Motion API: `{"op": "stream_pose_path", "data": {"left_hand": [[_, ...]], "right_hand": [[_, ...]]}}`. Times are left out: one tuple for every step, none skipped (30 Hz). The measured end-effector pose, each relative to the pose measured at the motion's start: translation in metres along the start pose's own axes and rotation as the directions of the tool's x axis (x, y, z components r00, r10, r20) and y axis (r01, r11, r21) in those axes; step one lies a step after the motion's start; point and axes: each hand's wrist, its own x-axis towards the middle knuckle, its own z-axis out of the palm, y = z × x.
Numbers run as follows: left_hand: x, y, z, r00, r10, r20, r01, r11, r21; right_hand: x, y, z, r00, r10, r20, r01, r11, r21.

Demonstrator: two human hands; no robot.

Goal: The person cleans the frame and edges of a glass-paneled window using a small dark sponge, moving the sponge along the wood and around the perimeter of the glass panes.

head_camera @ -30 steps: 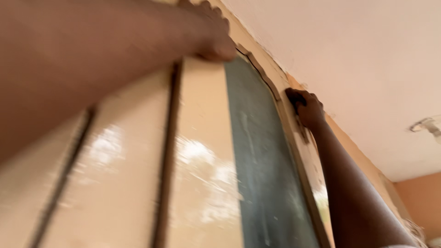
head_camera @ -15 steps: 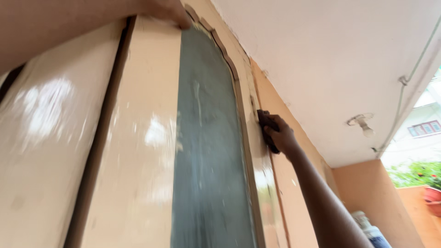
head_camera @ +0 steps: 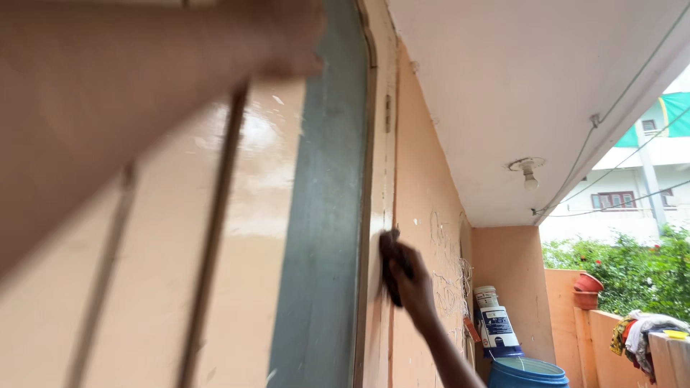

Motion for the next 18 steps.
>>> {"op": "stream_pose_path", "data": {"left_hand": [[-0.009,-0.001,-0.003,1.0,0.006,0.004,-0.006,1.0,0.015],[-0.02,0.002,-0.006,1.0,0.015,0.007,-0.015,1.0,0.023],[-0.031,0.005,-0.009,1.0,0.019,0.011,-0.019,1.0,0.022],[-0.043,0.008,-0.012,1.0,0.029,0.011,-0.029,0.999,0.025],[-0.054,0.013,-0.016,0.999,0.044,0.022,-0.044,0.999,0.031],[-0.066,0.018,-0.018,0.998,0.052,0.038,-0.053,0.998,0.039],[-0.078,0.021,-0.02,0.997,0.059,0.047,-0.061,0.997,0.038],[-0.091,0.027,-0.023,0.993,0.089,0.08,-0.094,0.993,0.066],[-0.101,0.031,-0.026,0.986,0.118,0.113,-0.129,0.987,0.091],[-0.108,0.034,-0.028,0.984,0.127,0.127,-0.138,0.987,0.077],[-0.114,0.037,-0.029,0.986,0.122,0.117,-0.135,0.985,0.111],[-0.12,0.041,-0.032,0.989,0.11,0.103,-0.124,0.982,0.143],[-0.126,0.045,-0.036,0.987,0.113,0.113,-0.127,0.984,0.128],[-0.133,0.049,-0.039,0.989,0.098,0.109,-0.115,0.979,0.168],[-0.139,0.054,-0.043,0.991,0.084,0.103,-0.104,0.973,0.208],[-0.145,0.06,-0.046,0.989,0.092,0.116,-0.114,0.973,0.202],[-0.153,0.066,-0.051,0.99,0.088,0.113,-0.112,0.968,0.225],[-0.159,0.074,-0.055,0.99,0.084,0.111,-0.11,0.962,0.25]], "right_hand": [[0.016,-0.012,0.0,0.999,0.049,0.014,-0.049,0.999,0.014],[0.026,-0.02,0.002,0.994,0.102,0.029,-0.103,0.994,0.027],[0.031,-0.023,0.004,0.993,0.109,0.039,-0.11,0.994,0.025],[0.033,-0.024,0.008,0.999,0.046,-0.019,-0.046,0.999,-0.005],[0.031,-0.019,0.012,0.997,-0.02,-0.073,0.017,0.999,-0.04],[0.022,-0.008,0.018,0.998,-0.01,-0.069,0.007,0.999,-0.036],[0.003,0.009,0.025,0.994,0.026,-0.109,-0.037,0.994,-0.104],[-0.024,0.03,0.025,0.987,0.063,-0.151,-0.089,0.98,-0.176],[-0.055,0.051,0.026,0.983,0.12,-0.14,-0.146,0.969,-0.199],[-0.091,0.073,0.024,0.976,0.178,-0.126,-0.203,0.953,-0.226],[-0.132,0.09,0.024,0.977,0.177,-0.116,-0.199,0.953,-0.228],[-0.156,0.101,0.02,0.98,0.169,-0.108,-0.19,0.954,-0.232],[-0.171,0.106,0.016,0.979,0.178,-0.1,-0.198,0.949,-0.244],[-0.186,0.108,0.017,0.98,0.186,-0.071,-0.197,0.955,-0.221],[-0.194,0.107,0.013,0.98,0.194,-0.041,-0.198,0.96,-0.199],[-0.188,0.104,0.012,0.965,0.262,-0.03,-0.262,0.947,-0.187],[-0.17,0.098,0.012,0.945,0.328,-0.017,-0.326,0.929,-0.177],[-0.152,0.091,0.009,0.955,0.296,0.015,-0.292,0.948,-0.131]]}}
